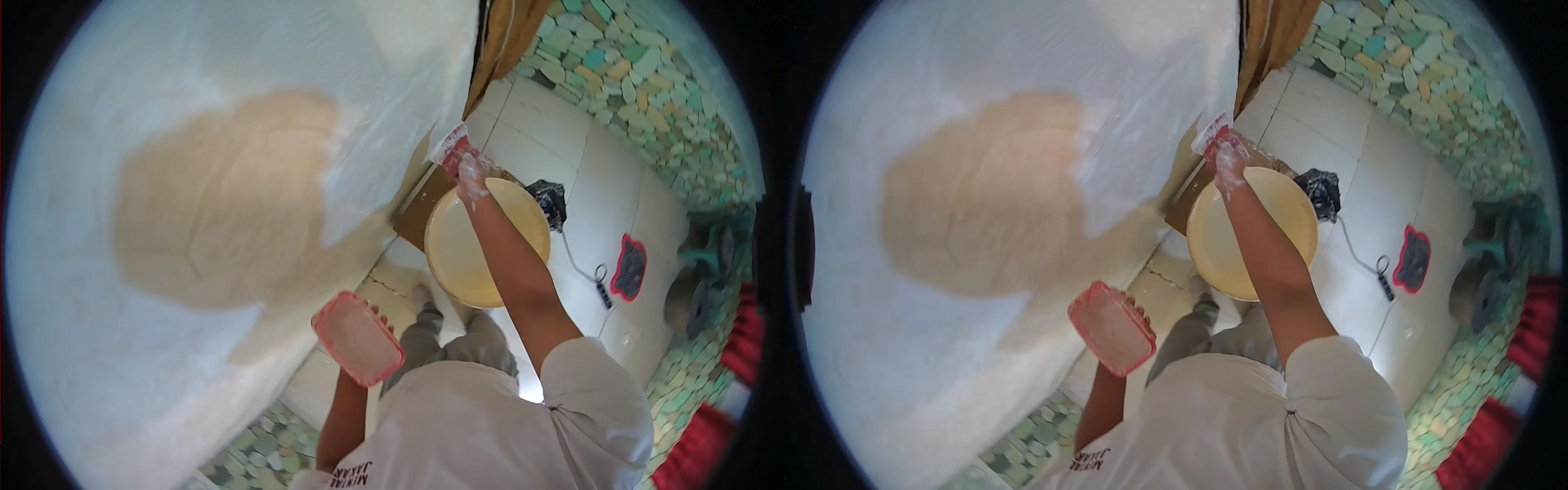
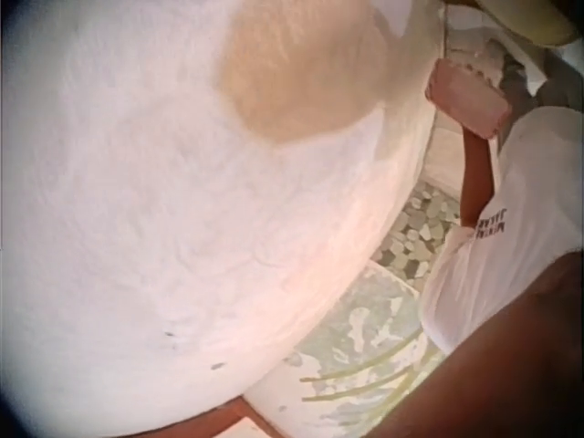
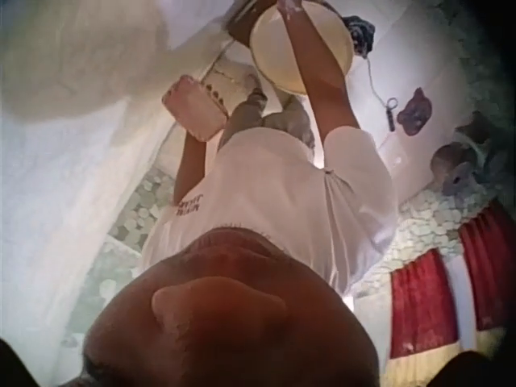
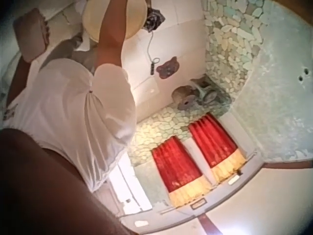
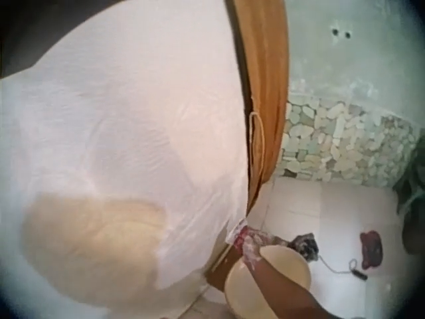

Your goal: Applying white putty or filler to a wall using a spatula/putty knife.

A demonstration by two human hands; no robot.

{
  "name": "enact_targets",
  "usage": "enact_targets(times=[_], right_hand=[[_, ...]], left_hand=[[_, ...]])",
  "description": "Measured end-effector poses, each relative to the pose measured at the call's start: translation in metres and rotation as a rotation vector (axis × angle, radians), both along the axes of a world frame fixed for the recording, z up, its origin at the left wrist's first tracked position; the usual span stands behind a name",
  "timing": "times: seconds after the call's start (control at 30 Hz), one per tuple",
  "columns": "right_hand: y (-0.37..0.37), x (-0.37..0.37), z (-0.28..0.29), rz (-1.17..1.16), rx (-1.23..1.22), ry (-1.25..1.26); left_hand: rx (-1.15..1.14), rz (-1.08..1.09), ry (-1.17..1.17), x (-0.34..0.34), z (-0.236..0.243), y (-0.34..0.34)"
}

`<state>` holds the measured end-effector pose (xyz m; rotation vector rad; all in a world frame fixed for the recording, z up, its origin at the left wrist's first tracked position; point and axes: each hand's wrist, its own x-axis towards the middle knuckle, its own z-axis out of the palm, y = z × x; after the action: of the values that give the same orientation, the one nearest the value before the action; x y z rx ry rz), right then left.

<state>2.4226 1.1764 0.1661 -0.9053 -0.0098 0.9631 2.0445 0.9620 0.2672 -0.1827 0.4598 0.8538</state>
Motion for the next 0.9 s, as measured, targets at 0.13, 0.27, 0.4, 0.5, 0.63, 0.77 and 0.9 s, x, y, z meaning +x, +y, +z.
enact_targets(times=[0.13, 0.27, 0.4, 0.5, 0.63, 0.77, 0.9], right_hand=[[0.091, 0.071, -0.084, -0.239, -0.265, -0.436], [0.098, -0.088, -0.044, -0.036, -0.408, -0.622], [0.064, -0.112, -0.051, -0.041, -0.357, -0.564], [0.065, -0.101, -0.089, -0.332, -0.284, -0.496], [0.106, -0.053, -0.099, -0.402, -0.579, -0.63], [0.145, -0.022, -0.123, -0.406, -0.38, -0.358], [0.133, -0.058, -0.176, -0.461, -0.23, -0.598]], left_hand=[[-0.012, -0.037, 0.08, 0.028, -0.038, 0.034], [0.053, 0.014, -0.054, 0.017, 0.003, 0.041], [0.054, 0.066, 0.133, 0.028, -0.014, 0.057], [0.054, 0.028, 0.153, 0.036, -0.024, 0.071], [0.086, -0.009, 0.214, 0.025, -0.042, 0.066], [-0.01, -0.021, 0.28, 0.039, -0.046, 0.058], [-0.052, -0.038, 0.208, 0.04, -0.061, 0.054]])
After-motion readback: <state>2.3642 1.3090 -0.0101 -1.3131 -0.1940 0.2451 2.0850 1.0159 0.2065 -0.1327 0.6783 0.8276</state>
